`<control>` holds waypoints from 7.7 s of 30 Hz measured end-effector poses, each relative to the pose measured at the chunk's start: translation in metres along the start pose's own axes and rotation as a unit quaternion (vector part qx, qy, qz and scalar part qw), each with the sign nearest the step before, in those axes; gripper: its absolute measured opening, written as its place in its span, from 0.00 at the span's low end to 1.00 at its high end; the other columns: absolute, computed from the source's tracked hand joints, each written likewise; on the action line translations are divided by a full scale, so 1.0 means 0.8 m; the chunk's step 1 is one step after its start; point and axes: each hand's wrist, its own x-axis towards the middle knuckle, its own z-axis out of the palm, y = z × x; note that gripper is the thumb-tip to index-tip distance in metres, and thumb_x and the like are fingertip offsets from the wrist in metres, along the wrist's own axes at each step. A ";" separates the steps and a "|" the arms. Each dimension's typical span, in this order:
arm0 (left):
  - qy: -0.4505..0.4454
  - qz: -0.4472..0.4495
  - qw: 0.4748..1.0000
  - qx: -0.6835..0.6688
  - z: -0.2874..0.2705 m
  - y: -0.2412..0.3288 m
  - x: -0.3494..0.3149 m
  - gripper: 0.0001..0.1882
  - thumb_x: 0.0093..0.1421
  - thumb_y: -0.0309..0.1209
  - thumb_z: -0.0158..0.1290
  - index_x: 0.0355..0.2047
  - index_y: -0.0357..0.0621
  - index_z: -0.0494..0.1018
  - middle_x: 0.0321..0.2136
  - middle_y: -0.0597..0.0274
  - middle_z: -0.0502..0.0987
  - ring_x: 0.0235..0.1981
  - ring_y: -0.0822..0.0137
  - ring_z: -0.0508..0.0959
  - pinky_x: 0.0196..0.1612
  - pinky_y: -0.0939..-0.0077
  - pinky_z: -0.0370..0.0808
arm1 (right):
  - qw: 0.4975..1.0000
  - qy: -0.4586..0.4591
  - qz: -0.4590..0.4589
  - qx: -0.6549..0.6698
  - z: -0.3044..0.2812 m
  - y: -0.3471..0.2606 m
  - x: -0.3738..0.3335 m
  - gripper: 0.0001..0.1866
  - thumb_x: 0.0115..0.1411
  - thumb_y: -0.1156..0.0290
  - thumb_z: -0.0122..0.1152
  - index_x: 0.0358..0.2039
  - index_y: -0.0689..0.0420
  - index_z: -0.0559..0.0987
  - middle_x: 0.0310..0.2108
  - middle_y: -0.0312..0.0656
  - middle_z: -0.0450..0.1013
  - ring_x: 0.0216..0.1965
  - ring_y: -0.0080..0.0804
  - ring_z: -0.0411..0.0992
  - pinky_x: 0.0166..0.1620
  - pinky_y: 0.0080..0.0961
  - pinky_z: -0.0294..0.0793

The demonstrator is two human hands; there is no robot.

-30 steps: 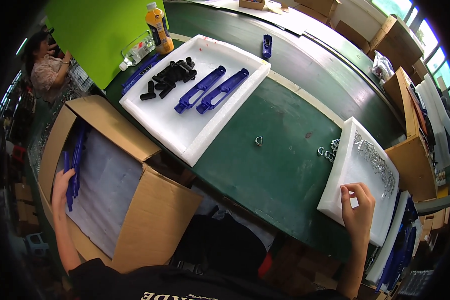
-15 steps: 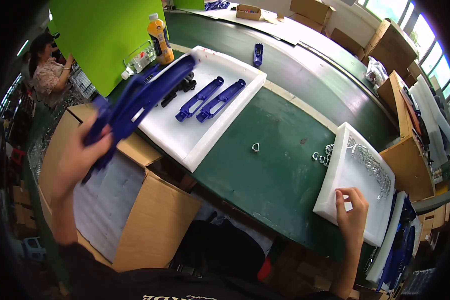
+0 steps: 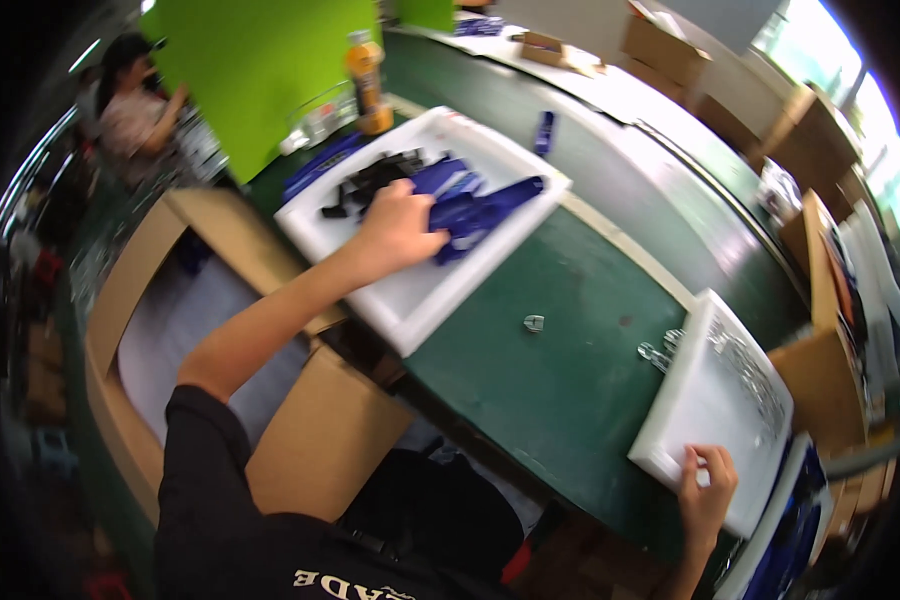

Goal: The person assembles blue plastic housings by hand, inserting metal rings and black plastic internal components into them.

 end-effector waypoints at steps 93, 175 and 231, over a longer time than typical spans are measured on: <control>0.113 0.213 0.967 0.086 -0.030 0.030 -0.004 0.19 0.61 0.36 0.57 0.48 0.36 0.74 0.43 0.49 0.71 0.45 0.49 0.74 0.53 0.57 0.69 | 0.979 0.054 -0.015 0.197 0.054 -0.149 0.033 0.26 0.62 0.69 0.67 0.51 0.61 0.61 0.31 0.53 0.77 0.29 0.44 0.80 0.30 0.36 0.78; -0.204 0.115 0.833 -0.502 0.032 0.181 -0.142 0.15 0.63 0.25 0.53 0.49 0.33 0.77 0.41 0.45 0.81 0.36 0.58 0.83 0.41 0.72 0.78 | 0.656 0.276 0.181 0.678 0.209 -0.258 0.039 0.20 0.76 0.54 0.40 0.39 0.59 0.69 0.28 0.49 0.75 0.27 0.39 0.76 0.35 0.34 0.80; -0.416 -0.008 0.679 -0.605 -0.024 0.179 -0.117 0.31 0.68 0.28 0.53 0.69 0.40 0.58 0.28 0.65 0.75 0.20 0.78 0.71 0.22 0.82 0.69 | 0.574 0.285 0.119 0.758 0.202 -0.225 0.030 0.12 0.73 0.60 0.51 0.45 0.56 0.74 0.41 0.36 0.76 0.38 0.21 0.75 0.41 0.21 0.76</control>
